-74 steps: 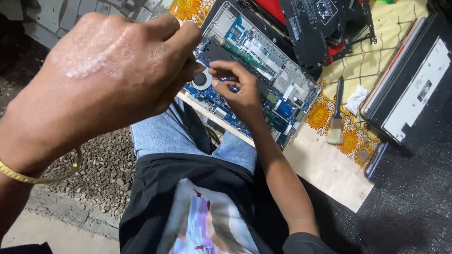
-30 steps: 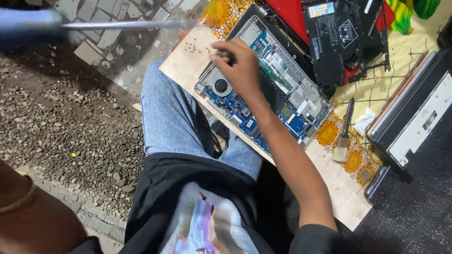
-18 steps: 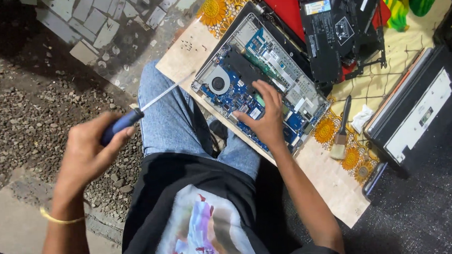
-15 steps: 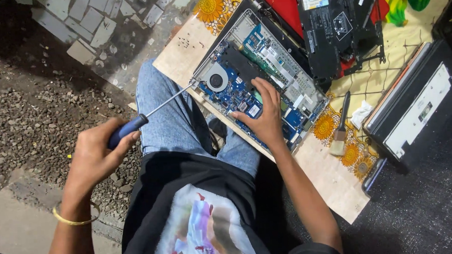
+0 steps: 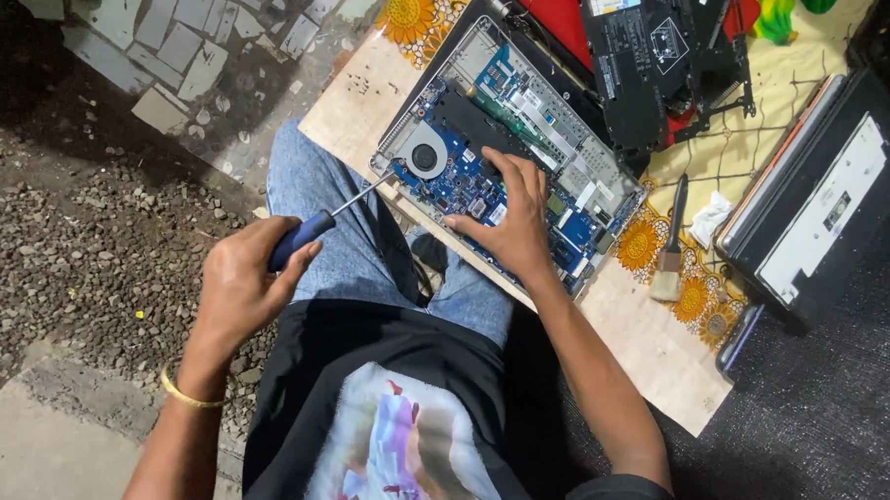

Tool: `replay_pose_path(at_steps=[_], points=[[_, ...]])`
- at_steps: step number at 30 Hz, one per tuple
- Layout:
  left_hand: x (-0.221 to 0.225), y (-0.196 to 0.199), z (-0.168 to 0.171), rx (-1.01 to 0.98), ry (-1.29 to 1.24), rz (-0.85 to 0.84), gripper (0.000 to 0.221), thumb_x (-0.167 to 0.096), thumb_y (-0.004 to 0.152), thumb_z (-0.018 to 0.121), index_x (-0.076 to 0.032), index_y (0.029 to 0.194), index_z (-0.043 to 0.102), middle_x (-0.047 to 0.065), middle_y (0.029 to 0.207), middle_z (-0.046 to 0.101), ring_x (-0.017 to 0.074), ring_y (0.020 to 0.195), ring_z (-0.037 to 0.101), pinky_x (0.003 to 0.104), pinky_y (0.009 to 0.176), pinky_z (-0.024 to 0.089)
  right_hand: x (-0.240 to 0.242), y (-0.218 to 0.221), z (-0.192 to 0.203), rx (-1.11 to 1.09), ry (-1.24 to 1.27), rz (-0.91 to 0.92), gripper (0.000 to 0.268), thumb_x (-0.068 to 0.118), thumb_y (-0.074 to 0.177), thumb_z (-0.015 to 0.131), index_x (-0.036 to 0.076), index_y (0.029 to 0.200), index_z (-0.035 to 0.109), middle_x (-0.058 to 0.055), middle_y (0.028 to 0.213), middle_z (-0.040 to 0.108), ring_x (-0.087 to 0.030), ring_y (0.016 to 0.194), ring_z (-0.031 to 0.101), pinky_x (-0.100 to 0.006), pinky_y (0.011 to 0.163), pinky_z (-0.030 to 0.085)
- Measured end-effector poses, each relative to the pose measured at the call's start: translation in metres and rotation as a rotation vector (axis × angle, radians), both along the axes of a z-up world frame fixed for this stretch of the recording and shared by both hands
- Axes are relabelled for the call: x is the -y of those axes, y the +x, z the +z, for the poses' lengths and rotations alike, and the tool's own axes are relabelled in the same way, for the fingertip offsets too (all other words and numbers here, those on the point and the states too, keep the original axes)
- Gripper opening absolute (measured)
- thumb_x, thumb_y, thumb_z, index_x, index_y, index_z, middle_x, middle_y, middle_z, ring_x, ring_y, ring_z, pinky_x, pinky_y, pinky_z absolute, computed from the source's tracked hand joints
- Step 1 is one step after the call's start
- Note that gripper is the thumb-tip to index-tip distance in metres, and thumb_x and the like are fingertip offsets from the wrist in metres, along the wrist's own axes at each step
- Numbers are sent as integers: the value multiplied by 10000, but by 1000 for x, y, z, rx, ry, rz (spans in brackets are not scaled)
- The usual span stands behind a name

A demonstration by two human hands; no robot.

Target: Disassembling a laptop by removing internal screws and separating the motherboard from the top cover.

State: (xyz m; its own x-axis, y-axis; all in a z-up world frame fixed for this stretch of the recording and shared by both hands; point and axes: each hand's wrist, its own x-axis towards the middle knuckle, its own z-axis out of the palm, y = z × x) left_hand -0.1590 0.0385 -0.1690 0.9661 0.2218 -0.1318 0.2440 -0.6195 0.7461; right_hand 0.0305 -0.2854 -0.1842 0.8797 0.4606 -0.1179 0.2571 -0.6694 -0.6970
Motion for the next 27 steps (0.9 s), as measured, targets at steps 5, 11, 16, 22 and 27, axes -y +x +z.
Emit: replay_pose_path(at_steps=[5, 11, 16, 22, 27], points=[[14, 4, 1, 66, -28, 23, 344, -324, 1017, 823, -57, 1233, 814, 191, 944, 806, 425, 824, 795, 476, 680, 612, 5, -1, -6, 18, 15, 38, 1132, 452, 744, 1069, 172, 1676, 491, -138, 1438, 481, -410, 1367, 431, -623, 1214, 319], [18, 8, 14, 92, -50, 19, 347, -301, 1017, 835, -19, 1218, 817, 216, 946, 804, 450, 848, 793, 482, 669, 614, 6, -3, -11, 47, 34, 59, 1172, 515, 710, 1076, 189, 1671, 489, -114, 1410, 443, -395, 1349, 400, -610, 1220, 281], [19, 6, 9, 87, -52, 20, 354, -294, 1002, 855, -13, 1213, 816, 224, 943, 801, 459, 865, 793, 499, 679, 613, 7, -2, -17, 57, 74, 46, 1150, 459, 703, 1082, 188, 1658, 503, -114, 1398, 437, -390, 1340, 403, -593, 1219, 275], [21, -1, 4, 28, -62, 105, 332, -308, 1015, 843, -25, 1188, 818, 213, 833, 767, 442, 768, 769, 485, 640, 580, 11, 3, -29, 76, 123, 18, 1143, 423, 642, 1051, 198, 1634, 531, -113, 1411, 452, -398, 1343, 509, -636, 1217, 325], [18, -13, 11, 27, -129, 196, 314, -318, 1055, 825, -29, 1176, 820, 188, 738, 724, 363, 647, 718, 417, 595, 535, 11, 1, -26, 92, 141, 16, 1144, 426, 611, 1024, 202, 1626, 546, -113, 1404, 469, -410, 1322, 560, -653, 1209, 342]])
